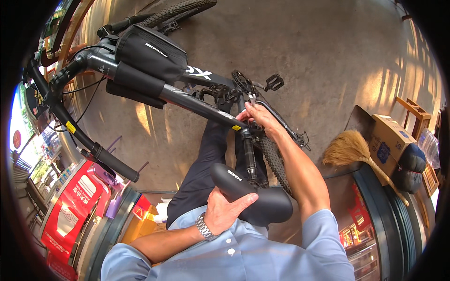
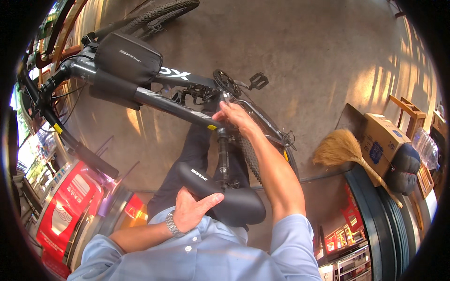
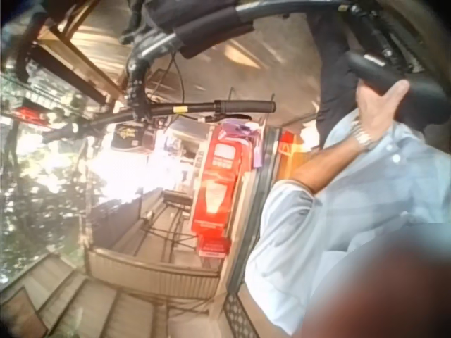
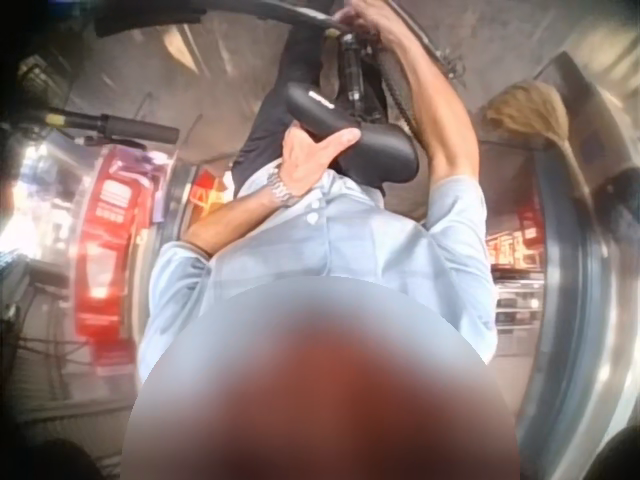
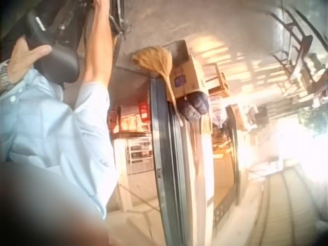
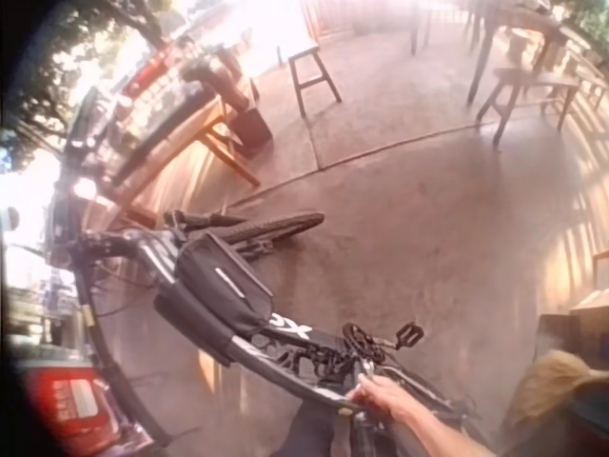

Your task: The person adjusts the bicycle seat height and angle using a wrench. They loosen the seat post clamp, reposition the seat, and tighten the bolt to secure it in place.

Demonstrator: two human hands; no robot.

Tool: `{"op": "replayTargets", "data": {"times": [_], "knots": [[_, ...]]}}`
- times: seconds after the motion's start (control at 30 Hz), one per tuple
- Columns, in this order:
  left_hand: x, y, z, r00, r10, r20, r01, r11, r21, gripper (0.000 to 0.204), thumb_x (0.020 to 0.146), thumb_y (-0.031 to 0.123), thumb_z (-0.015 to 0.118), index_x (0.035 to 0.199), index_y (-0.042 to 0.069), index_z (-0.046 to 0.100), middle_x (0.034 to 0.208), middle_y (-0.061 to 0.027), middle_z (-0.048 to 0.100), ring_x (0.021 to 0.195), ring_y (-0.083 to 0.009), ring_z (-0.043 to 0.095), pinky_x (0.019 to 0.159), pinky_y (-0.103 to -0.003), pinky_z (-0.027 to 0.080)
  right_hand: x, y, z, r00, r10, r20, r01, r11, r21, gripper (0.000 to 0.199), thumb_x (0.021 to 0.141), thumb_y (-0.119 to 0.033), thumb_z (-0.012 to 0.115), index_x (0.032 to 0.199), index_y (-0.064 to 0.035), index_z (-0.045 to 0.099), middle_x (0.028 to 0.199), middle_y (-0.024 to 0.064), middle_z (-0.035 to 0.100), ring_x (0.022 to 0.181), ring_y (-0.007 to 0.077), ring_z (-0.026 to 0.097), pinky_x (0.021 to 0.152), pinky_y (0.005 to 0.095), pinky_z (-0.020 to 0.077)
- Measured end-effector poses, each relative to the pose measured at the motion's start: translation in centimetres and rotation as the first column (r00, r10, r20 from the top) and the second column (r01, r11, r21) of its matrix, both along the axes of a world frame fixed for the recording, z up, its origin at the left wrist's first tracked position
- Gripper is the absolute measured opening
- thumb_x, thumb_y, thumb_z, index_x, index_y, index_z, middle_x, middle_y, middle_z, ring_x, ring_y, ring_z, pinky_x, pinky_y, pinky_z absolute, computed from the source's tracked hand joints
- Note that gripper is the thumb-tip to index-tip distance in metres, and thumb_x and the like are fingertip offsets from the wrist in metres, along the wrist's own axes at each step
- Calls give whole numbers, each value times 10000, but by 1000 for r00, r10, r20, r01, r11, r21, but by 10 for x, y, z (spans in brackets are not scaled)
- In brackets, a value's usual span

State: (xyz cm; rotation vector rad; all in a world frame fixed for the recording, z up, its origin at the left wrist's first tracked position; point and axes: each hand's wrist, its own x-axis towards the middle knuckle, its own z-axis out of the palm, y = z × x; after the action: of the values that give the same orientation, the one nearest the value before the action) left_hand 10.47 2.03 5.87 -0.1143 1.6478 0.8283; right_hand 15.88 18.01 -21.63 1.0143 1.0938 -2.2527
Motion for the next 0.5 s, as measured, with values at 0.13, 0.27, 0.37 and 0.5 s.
{"op": "replayTargets", "data": {"times": [0.13, 0.27, 0.37, 0.5], "knots": [[0, 4, 1, 1000, 3, 3, -3, 1000, 19, 299, 823, 240, 829, 921, -4, 687, 841, -80, 707, 776, -181, 666, 719, -324, 530, -7, -1, -2, 993, 89, 79, -88, 996, -15, 536, 1020, -548, 467, 986, -62, 692, 1059, 48, 704, 939, 121, 579, 829, 290, 402], [-1, 2, -3, 1000, 1, 13, -1, 1000, -7, 298, 824, 233, 827, 930, -7, 686, 848, -81, 709, 783, -176, 667, 723, -324, 534, -16, 4, 8, 983, 168, 73, -167, 986, -19, 466, 1020, -521, 496, 899, -90, 624, 981, 9, 641, 878, 107, 502, 773, 275, 386], [-4, 5, 0, 999, 33, 41, -33, 999, -1, 290, 828, 219, 824, 937, -9, 682, 852, -76, 711, 794, -165, 669, 731, -322, 539, -21, 3, 6, 972, 235, 12, -236, 970, 59, 463, 1026, -515, 489, 837, -99, 566, 868, -27, 558, 809, 102, 442, 724, 271, 370], [-6, 7, -1, 993, 82, 89, -84, 996, 23, 283, 831, 204, 825, 946, -10, 678, 868, -72, 713, 804, -153, 668, 735, -313, 541, -27, -11, -1, 970, 244, 14, -243, 957, 160, 444, 1039, -484, 478, 821, -101, 531, 789, -52, 480, 746, 100, 406, 681, 275, 357]]}}
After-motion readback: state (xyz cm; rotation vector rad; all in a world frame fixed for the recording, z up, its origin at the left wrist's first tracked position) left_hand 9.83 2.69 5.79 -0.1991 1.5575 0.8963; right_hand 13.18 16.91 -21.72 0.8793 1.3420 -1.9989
